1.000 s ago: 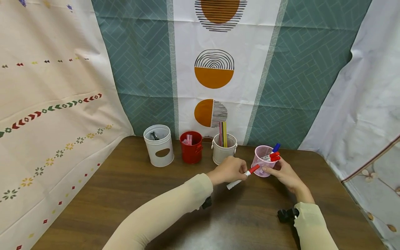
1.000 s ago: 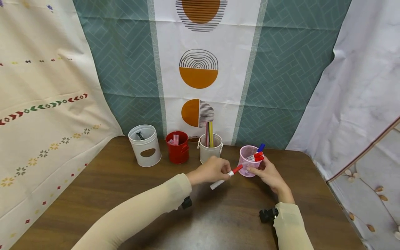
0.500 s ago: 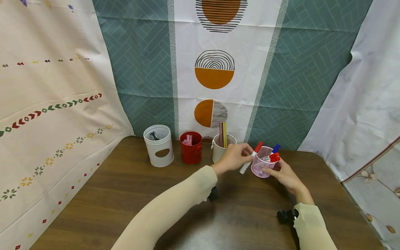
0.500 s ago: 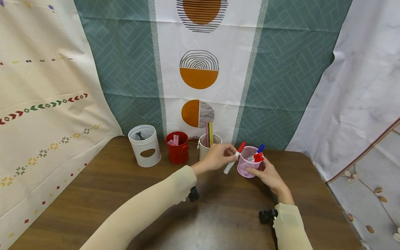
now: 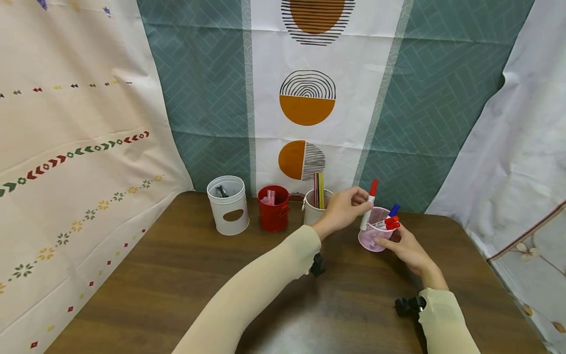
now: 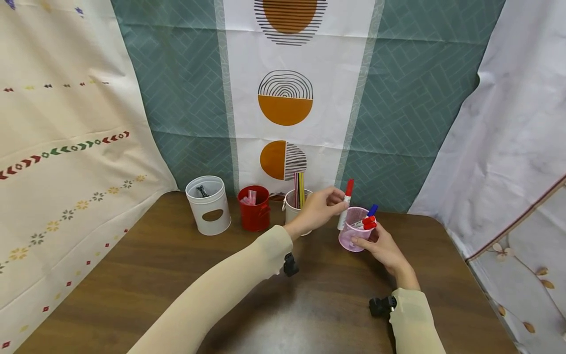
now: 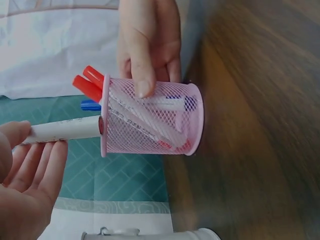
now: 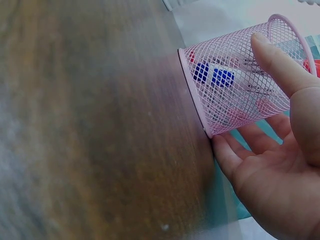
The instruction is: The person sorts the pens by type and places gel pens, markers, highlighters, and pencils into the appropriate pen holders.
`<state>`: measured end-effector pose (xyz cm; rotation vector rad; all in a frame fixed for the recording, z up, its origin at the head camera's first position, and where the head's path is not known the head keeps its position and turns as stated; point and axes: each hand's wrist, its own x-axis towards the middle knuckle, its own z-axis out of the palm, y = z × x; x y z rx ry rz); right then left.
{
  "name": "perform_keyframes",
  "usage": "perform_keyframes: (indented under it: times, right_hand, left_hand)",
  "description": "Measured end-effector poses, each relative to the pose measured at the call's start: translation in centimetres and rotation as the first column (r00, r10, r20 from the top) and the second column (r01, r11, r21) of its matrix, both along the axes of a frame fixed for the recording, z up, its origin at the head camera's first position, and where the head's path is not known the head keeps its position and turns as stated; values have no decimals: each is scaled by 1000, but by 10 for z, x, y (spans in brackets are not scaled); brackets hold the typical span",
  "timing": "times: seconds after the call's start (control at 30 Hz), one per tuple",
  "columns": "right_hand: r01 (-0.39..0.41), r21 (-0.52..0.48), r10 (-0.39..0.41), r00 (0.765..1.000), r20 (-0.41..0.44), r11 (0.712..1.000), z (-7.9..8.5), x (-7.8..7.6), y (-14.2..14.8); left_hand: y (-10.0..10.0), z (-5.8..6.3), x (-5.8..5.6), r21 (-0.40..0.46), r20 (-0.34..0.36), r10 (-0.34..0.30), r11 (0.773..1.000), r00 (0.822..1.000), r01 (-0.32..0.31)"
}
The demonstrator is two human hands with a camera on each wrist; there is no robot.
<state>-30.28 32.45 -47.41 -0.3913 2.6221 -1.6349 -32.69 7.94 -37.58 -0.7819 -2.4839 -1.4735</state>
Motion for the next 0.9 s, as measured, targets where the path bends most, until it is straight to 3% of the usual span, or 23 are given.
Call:
perform_keyframes:
  times: [0.37,0.9]
  right_hand:
    - [-7,-6,7,1000,27,1000,-1,-1,2]
    - [-1,7,1,1000,18,1000,1,0,1]
  left_hand:
    - [18,5,-11,64,-47,22,998,999,-19]
    - [27,-5,-17,78,-20,26,997,999,-24]
